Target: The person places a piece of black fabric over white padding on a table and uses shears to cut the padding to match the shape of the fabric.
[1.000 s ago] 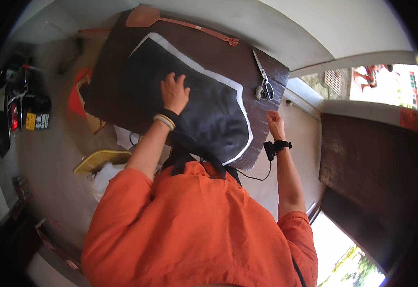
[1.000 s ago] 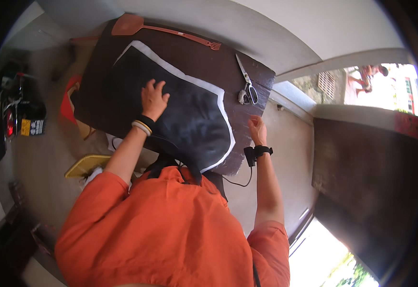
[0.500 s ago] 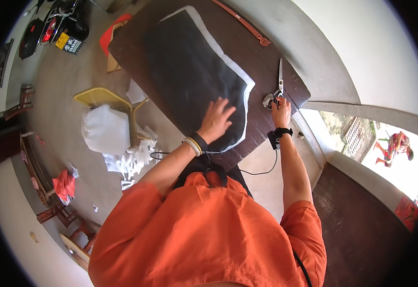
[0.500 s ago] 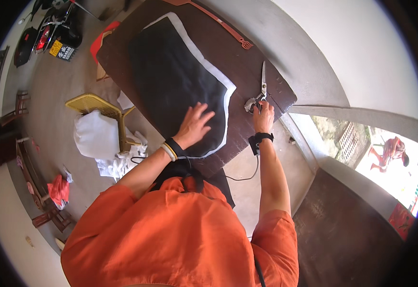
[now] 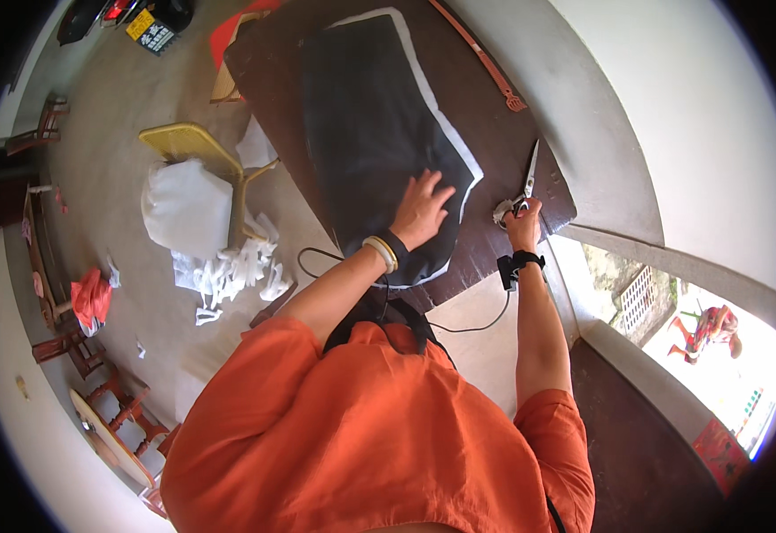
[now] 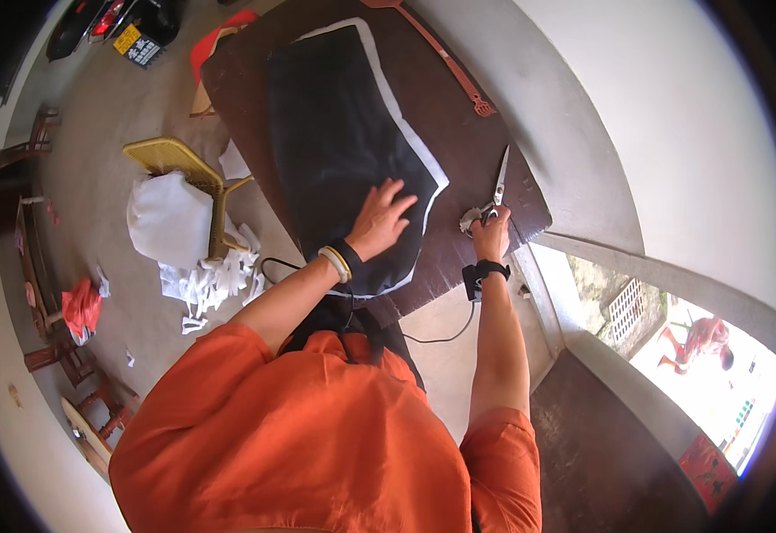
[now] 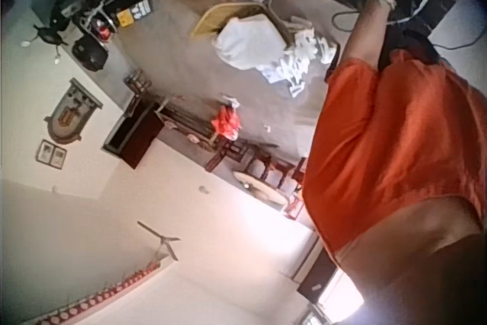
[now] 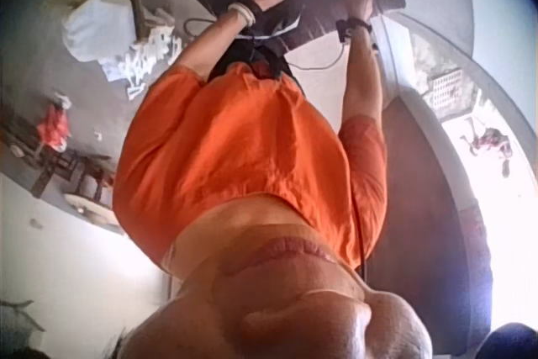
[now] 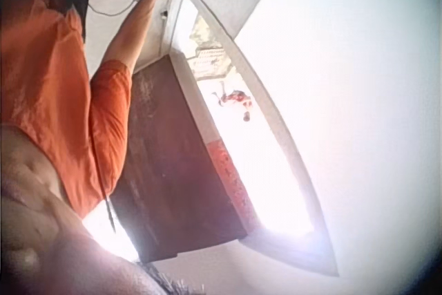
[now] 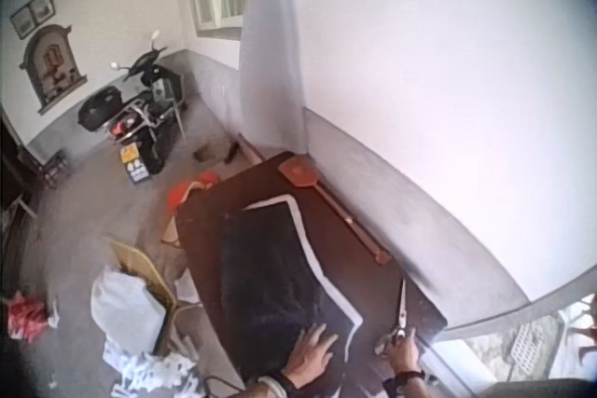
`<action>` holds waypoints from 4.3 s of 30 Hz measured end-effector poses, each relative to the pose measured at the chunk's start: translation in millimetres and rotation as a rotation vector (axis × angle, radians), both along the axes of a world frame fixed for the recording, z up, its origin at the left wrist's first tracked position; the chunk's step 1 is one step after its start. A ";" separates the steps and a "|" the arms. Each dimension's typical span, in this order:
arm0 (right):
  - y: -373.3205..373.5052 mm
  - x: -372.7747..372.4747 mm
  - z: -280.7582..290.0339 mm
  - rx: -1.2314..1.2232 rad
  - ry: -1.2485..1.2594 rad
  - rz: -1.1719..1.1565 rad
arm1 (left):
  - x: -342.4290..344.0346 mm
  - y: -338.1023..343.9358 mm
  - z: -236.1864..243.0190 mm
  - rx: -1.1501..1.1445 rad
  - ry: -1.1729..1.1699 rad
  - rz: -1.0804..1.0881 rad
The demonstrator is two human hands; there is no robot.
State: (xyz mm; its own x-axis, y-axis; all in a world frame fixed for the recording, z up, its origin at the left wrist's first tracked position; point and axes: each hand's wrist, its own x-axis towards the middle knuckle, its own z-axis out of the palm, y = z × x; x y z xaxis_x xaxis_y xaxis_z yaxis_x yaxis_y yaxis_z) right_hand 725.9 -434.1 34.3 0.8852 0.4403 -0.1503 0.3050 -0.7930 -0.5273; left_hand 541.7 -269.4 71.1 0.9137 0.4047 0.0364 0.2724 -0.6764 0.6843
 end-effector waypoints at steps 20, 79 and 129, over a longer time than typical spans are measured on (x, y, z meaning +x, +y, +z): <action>-44.2 3.5 27.2 0.240 1.191 0.249 | 28.6 47.1 -3.9 0.248 0.328 -0.068; 82.0 -9.1 27.5 0.255 0.946 0.390 | 38.4 58.5 6.5 0.237 0.413 0.081; 170.0 -34.2 40.0 0.372 0.885 0.282 | 56.5 181.1 -8.8 0.289 0.382 0.086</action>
